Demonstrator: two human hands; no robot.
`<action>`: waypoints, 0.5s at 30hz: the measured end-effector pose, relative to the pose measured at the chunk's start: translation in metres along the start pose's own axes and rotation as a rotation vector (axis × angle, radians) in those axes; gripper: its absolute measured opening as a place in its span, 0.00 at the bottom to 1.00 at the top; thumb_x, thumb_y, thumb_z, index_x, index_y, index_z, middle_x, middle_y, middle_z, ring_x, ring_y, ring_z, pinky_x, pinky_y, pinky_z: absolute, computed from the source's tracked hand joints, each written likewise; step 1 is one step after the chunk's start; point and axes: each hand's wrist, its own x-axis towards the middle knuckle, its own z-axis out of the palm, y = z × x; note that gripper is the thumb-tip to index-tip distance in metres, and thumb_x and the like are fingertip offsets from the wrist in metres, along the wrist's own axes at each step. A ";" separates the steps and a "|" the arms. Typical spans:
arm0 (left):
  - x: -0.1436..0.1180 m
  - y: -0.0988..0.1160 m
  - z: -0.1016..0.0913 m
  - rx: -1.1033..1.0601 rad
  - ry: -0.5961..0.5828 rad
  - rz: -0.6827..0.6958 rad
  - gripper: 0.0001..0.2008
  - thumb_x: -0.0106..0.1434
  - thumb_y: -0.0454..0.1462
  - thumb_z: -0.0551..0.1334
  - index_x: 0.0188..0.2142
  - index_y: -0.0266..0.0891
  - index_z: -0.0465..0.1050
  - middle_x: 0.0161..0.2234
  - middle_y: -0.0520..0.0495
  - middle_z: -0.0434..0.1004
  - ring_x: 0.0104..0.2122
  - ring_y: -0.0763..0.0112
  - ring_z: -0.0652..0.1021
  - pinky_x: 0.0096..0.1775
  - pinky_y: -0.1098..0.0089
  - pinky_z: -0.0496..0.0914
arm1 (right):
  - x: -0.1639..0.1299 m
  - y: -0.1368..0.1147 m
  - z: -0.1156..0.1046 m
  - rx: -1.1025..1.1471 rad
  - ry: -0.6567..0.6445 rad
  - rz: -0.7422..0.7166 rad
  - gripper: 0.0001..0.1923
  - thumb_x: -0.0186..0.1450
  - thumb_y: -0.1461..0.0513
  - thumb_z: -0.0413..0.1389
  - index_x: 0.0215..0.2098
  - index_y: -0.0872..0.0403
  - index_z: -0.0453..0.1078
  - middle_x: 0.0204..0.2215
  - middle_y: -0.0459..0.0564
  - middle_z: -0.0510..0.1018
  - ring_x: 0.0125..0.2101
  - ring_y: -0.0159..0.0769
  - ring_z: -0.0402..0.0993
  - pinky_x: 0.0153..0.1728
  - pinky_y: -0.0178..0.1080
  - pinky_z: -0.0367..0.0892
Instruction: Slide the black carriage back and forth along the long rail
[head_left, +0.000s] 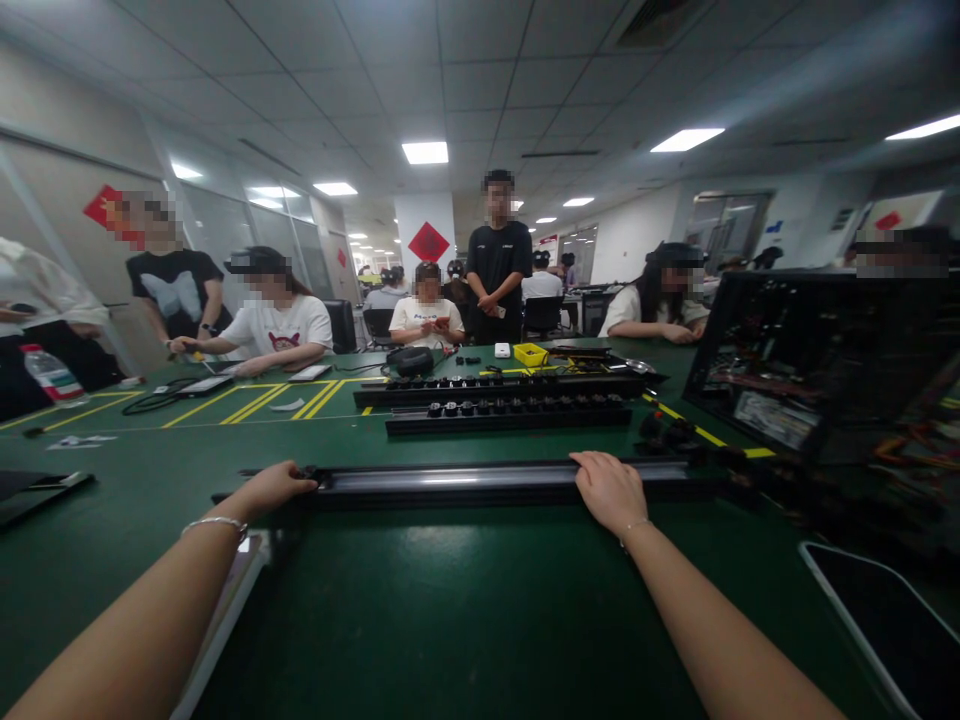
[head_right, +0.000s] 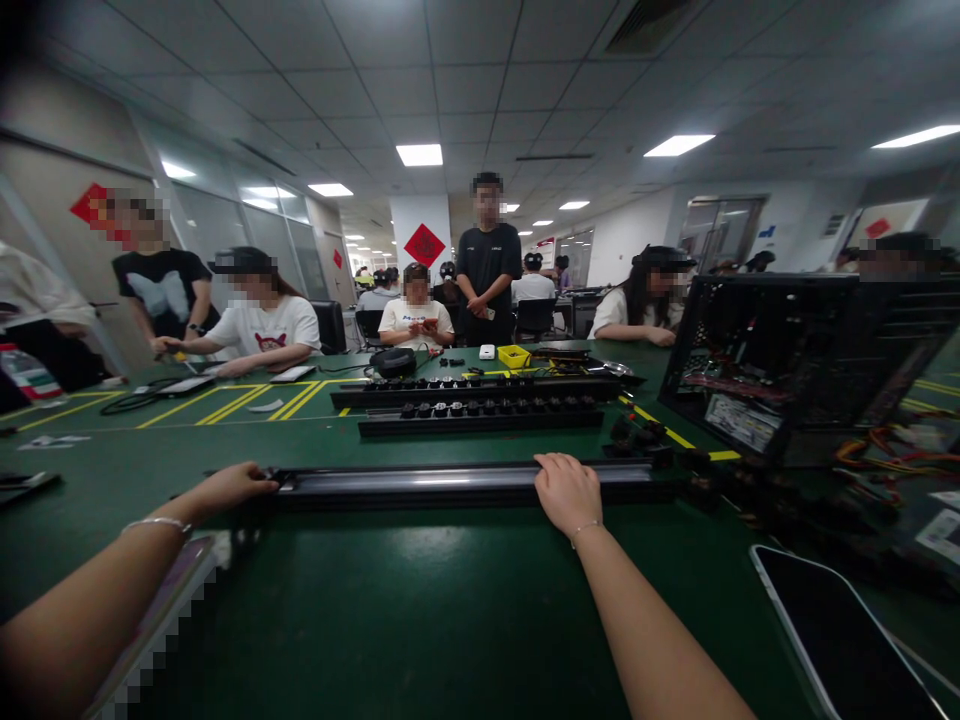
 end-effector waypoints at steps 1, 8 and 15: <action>-0.001 0.000 0.000 0.001 -0.007 0.002 0.15 0.45 0.48 0.60 0.25 0.38 0.69 0.25 0.44 0.76 0.27 0.62 0.75 0.28 0.67 0.65 | 0.000 0.000 0.000 0.000 0.000 -0.001 0.21 0.63 0.61 0.39 0.48 0.48 0.69 0.50 0.46 0.72 0.51 0.37 0.62 0.48 0.43 0.55; -0.001 0.001 0.001 0.010 -0.007 -0.009 0.15 0.46 0.48 0.59 0.26 0.38 0.69 0.26 0.44 0.76 0.28 0.60 0.76 0.29 0.66 0.65 | 0.000 0.000 0.000 0.011 -0.005 0.003 0.22 0.63 0.61 0.39 0.49 0.48 0.68 0.50 0.46 0.72 0.52 0.37 0.62 0.48 0.44 0.54; 0.000 0.000 0.004 0.009 -0.024 0.002 0.17 0.46 0.49 0.58 0.27 0.37 0.70 0.26 0.44 0.76 0.29 0.60 0.76 0.29 0.66 0.65 | 0.000 0.000 0.001 0.019 0.013 -0.009 0.21 0.63 0.61 0.40 0.47 0.48 0.69 0.49 0.47 0.72 0.51 0.37 0.62 0.48 0.43 0.54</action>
